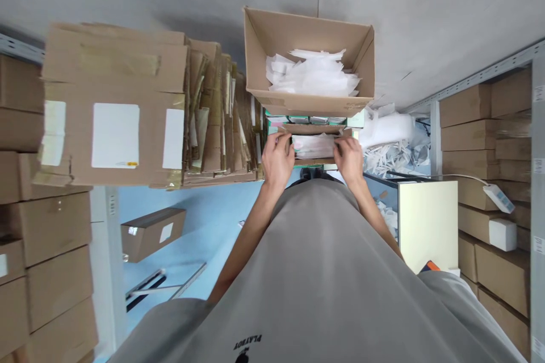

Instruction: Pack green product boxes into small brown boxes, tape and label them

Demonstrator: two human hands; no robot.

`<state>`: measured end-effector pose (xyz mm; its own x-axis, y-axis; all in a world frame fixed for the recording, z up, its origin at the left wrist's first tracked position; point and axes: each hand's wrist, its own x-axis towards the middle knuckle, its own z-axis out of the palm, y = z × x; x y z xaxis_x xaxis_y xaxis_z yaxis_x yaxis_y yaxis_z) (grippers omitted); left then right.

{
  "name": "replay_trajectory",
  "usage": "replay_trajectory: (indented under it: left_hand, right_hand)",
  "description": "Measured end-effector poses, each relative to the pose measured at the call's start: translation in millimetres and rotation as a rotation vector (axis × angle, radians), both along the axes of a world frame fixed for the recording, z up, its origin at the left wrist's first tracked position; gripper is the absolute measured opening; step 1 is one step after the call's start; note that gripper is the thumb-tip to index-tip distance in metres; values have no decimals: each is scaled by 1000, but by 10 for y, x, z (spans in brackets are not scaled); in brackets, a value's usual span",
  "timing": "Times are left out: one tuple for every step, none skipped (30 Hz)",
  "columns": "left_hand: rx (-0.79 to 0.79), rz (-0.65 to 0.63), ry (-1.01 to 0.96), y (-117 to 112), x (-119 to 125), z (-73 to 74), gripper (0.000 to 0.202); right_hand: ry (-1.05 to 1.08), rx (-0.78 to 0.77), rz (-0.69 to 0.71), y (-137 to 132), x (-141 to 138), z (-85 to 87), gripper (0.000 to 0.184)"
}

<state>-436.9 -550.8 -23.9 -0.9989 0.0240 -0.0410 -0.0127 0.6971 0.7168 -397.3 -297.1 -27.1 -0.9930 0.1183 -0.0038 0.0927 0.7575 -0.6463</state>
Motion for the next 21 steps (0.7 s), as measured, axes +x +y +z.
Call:
replay_trajectory:
  left_hand:
    - [6,45,33,-33,9,15,34]
    - [-3,88,50,-67,15,26,38]
    - [-26,124,45,-100,20,33,42]
    - [-60,147,19,-130,22,34,43]
    - [-99,156,-20,-156,23,30,40]
    - [-136,153,-62,-178,23,21,35]
    - [-166,144,-97,-196,22,6,29]
    - [-188,130,-121,-212,20,-12,24]
    - [-204,118,-135,-227,17,-33,20]
    - [-214,111,-141,-241,13,-56,18]
    - [-221,109,-143,-256,8,-78,18]
    - [-224,109,-142,-273,3,-96,17]
    - [-224,107,-139,-291,-3,-111,16]
    - [-223,103,-133,-310,-8,-119,15]
    - [-222,96,-124,-329,-11,-120,15]
    - [-223,85,-111,-346,-11,-115,15]
    - [-224,68,-98,-358,-8,-105,15]
    - [-223,42,-86,-364,-3,-90,15]
    - [-220,9,-75,-360,4,-73,15]
    - [-213,-29,-66,-344,11,-56,16]
    - [-202,-72,-58,-312,18,-41,17]
  right_hand:
    - [48,10,-74,70,30,23,23]
    - [87,27,-156,142,61,37,24]
    - [108,46,-231,209,92,39,27]
    - [106,62,-288,263,120,28,28]
    - [84,73,-322,301,144,6,27]
    - [50,78,-336,319,165,-26,24]
    - [13,79,-339,317,181,-62,19]
    - [-20,77,-340,298,193,-100,13]
    - [-45,74,-341,267,204,-134,8]
    - [-60,70,-348,229,214,-162,5]
    - [-67,64,-362,188,225,-181,3]
    - [-67,58,-381,150,240,-192,4]
    - [-63,50,-401,117,262,-193,6]
    - [-57,42,-421,90,291,-187,7]
    - [-50,34,-440,72,330,-175,8]
    - [-43,27,-460,60,380,-158,9]
    - [-38,19,-482,56,444,-136,10]
    - [-33,10,-507,58,520,-112,11]
    - [-29,-1,-535,66,610,-86,12]
    - [-24,-13,-567,79,714,-60,13]
    - [-18,-23,-601,96,831,-33,14]
